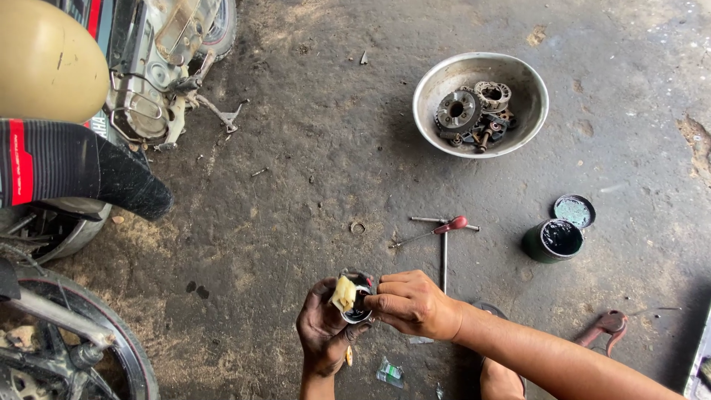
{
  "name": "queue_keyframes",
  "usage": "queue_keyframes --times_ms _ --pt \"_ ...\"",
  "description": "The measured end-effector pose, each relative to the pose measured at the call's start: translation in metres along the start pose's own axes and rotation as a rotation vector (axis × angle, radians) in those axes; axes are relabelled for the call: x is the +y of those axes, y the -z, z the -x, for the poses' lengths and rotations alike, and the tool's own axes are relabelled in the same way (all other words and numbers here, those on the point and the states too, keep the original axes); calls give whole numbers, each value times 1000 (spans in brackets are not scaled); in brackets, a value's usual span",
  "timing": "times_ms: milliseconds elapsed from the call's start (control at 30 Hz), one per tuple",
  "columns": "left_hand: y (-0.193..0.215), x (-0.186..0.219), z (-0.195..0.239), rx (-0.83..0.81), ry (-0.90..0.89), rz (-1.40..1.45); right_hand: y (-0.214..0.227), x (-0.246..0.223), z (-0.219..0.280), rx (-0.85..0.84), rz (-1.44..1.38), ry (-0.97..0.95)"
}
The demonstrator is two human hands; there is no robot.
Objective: The person sits on the ground and uses a screwdriver to work on a small mechanical component held in their left hand. They then use a brush to clean the component and handle a small metal ring before continuing to clean the part.
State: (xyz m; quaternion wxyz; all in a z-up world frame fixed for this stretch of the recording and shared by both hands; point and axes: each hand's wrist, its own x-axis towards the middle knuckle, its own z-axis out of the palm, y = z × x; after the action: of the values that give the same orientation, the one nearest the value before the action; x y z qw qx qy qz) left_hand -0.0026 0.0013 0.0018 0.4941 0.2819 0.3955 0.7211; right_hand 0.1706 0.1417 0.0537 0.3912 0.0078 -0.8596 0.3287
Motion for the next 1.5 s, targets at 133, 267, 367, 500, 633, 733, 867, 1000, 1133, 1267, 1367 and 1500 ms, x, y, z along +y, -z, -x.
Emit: queue_keyframes --times_ms 133,267,367,500,633,733,867,1000,1133,1267,1367,1500 --pt "-7 7 -6 -29 -26 -14 -2 0 1 -19 -1 -20" --pt "-10 12 -8 -62 -64 -42 -2 0 -1 -32 34 -31" --pt "-6 11 -10 -104 -85 -115 1 1 -2 -40 66 -43" --pt "-3 10 -16 -119 -394 -578 2 2 -2 -44 110 -55" --pt "-17 28 -18 -122 -605 -929 1 5 1 -54 150 -59" --pt "-21 35 -16 -169 -527 -982 0 4 2 -68 191 -62" --pt "-26 39 -16 -163 -506 -1021 0 1 3 -58 222 -83" --pt "-31 42 -15 -150 -535 -1104 3 -4 0 -48 224 -102" --pt "-23 27 -12 -123 -488 -1101 4 -6 0 -50 247 -98" --pt "-18 22 -14 -105 -426 -1140 5 -6 0 -58 274 -87" --pt "-20 27 -18 -127 -417 -1151 5 -4 0 -63 280 -69" --pt "-24 29 -20 -166 -441 -1132 7 -4 -1 -91 265 -77"
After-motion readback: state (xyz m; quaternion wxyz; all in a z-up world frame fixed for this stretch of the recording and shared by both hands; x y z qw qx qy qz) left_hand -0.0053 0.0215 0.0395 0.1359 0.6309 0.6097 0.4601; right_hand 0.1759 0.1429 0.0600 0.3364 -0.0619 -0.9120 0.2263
